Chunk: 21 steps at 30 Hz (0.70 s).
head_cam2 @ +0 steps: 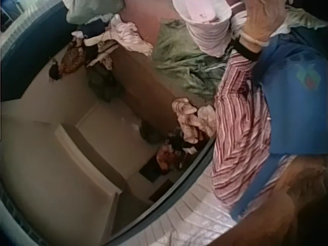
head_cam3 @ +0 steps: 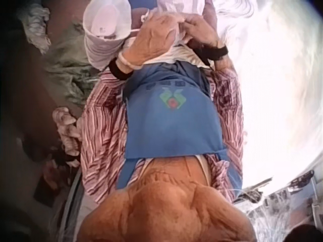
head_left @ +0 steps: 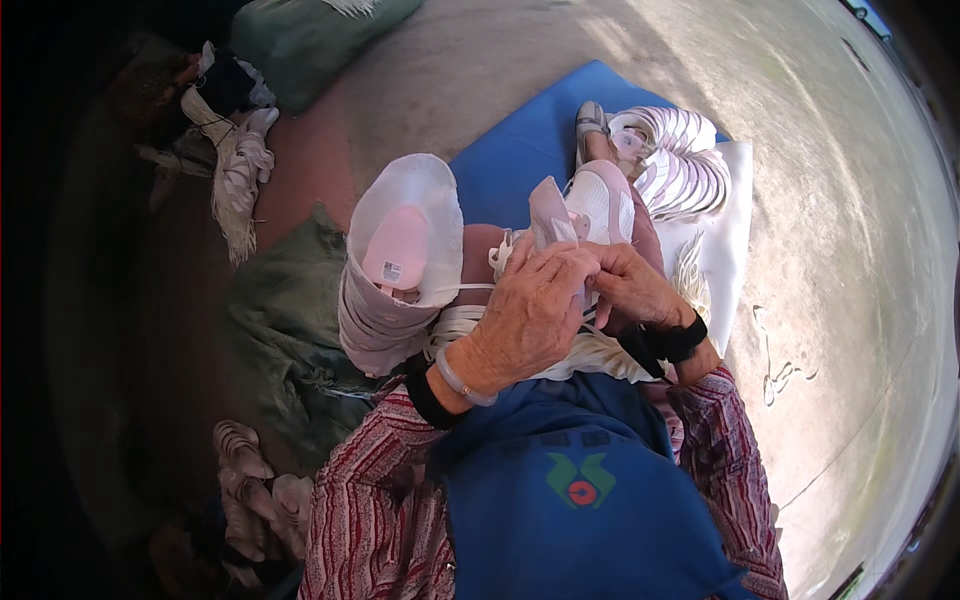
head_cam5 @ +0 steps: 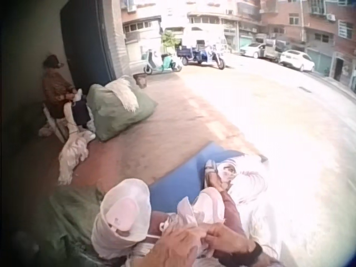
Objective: Insert and thread laces through the eyelets of a shoe upper.
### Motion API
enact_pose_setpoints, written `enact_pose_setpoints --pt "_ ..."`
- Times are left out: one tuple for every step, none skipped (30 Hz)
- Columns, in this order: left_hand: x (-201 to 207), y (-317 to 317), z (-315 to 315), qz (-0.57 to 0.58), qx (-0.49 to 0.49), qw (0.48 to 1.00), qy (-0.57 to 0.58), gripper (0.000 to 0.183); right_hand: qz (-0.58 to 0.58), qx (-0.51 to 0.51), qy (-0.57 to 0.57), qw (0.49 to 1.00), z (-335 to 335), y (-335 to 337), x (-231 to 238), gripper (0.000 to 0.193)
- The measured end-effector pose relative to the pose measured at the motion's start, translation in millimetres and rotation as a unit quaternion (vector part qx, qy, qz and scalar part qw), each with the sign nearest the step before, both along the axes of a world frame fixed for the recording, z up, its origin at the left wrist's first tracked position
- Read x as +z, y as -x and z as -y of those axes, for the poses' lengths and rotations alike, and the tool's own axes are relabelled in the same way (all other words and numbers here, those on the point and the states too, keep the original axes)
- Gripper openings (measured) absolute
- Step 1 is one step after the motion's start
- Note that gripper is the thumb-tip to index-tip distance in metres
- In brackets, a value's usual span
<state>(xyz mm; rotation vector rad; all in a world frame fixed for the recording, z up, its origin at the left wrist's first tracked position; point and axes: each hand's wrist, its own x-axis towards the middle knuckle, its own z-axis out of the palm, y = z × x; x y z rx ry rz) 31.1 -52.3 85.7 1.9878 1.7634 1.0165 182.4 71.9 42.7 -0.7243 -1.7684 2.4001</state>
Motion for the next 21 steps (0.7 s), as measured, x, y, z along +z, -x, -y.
enact_pose_setpoints --pt "-10.2 2.3 -12.7 -0.088 -0.05 0.993 -0.061 0.029 0.012 0.012 -0.078 0.997 -0.5 -2.1 -7.0 0.036" --pt "-15.8 6.2 -17.0 -0.087 -0.053 0.993 -0.06 0.029 0.002 -0.004 -0.086 0.996 0.2 -0.9 -12.7 0.033" --pt "-19.0 8.0 -19.4 -0.097 -0.075 0.991 -0.06 0.037 0.004 -0.009 -0.084 0.996 1.5 -3.1 -16.2 0.033" --pt "-21.4 8.7 -20.9 -0.108 -0.097 0.988 -0.059 0.046 -0.003 -0.012 -0.074 0.997 2.9 -5.2 -19.2 0.033" --pt "-23.5 8.0 -22.3 -0.106 -0.101 0.988 -0.056 0.046 -0.011 -0.015 -0.064 0.998 4.7 -6.4 -23.3 0.034" --pt "-23.2 6.5 -26.2 -0.145 -0.121 0.98 -0.059 0.05 -0.01 -0.023 -0.063 0.998 3.7 -5.6 -33.4 0.034" --pt "-23.8 4.6 -28.8 -0.183 -0.139 0.971 -0.06 0.054 -0.089 -0.05 -0.289 0.952 2.1 -1.0 -47.5 0.038" --pt "-22.2 2.1 -30.1 -0.182 -0.145 0.971 -0.058 0.054 -0.161 -0.073 -0.499 0.848 1.4 -0.7 -59.6 0.043" --pt "-18.4 0.6 -28.6 -0.212 -0.134 0.968 -0.019 0.056 -0.159 -0.075 -0.496 0.85 4.7 -0.7 -60.3 0.043" --pt "-17.1 -0.3 -27.4 -0.242 -0.123 0.962 0.019 0.058 -0.043 -0.07 -0.505 0.859 7.9 -1.9 -60.8 0.044" --pt "-18.9 1.3 -28.4 -0.241 -0.126 0.962 0.023 0.058 0.074 -0.064 -0.508 0.856 10.8 -2.9 -60.9 0.045" --pt "-19.9 5.1 -30.4 -0.243 -0.127 0.961 0.022 0.055 0.074 -0.063 -0.504 0.858 13.6 -1.0 -55.5 0.045" --pt "-20.8 8.3 -32.4 -0.245 -0.128 0.961 0.021 0.053 0.071 -0.072 -0.509 0.855 16.0 2.0 -47.9 0.042" --pt "-21.2 10.5 -33.5 -0.245 -0.129 0.961 0.024 0.053 0.068 -0.081 -0.513 0.852 17.9 4.1 -44.8 0.038" --pt "-19.4 11.3 -36.9 -0.231 -0.147 0.962 0.019 0.051 0.069 -0.083 -0.513 0.852 16.4 4.6 -48.5 0.038" --pt "-18.1 11.2 -40.7 -0.217 -0.164 0.962 0.014 0.049 0.032 -0.104 -0.519 0.848 13.9 6.0 -55.1 0.036" --pt "-18.6 11.1 -45.3 -0.218 -0.166 0.962 0.013 0.049 -0.006 -0.125 -0.525 0.842 12.2 5.6 -59.0 0.033" --pt "-19.7 12.8 -50.4 -0.211 -0.191 0.958 0.032 0.044 -0.005 -0.126 -0.524 0.842 11.2 5.7 -59.8 0.033" --pt "-19.8 13.8 -53.6 -0.203 -0.215 0.954 0.051 0.04 -0.006 -0.111 -0.537 0.836 10.5 5.8 -60.3 0.031" --pt "-18.8 15.1 -54.6 -0.203 -0.214 0.954 0.052 0.04 -0.007 -0.095 -0.55 0.83 10.3 5.8 -60.6 0.029" --pt "-9.9 15.2 -55.8 -0.175 -0.196 0.964 0.038 0.032 -0.008 -0.096 -0.549 0.83 10.5 5.7 -55.1 0.029"
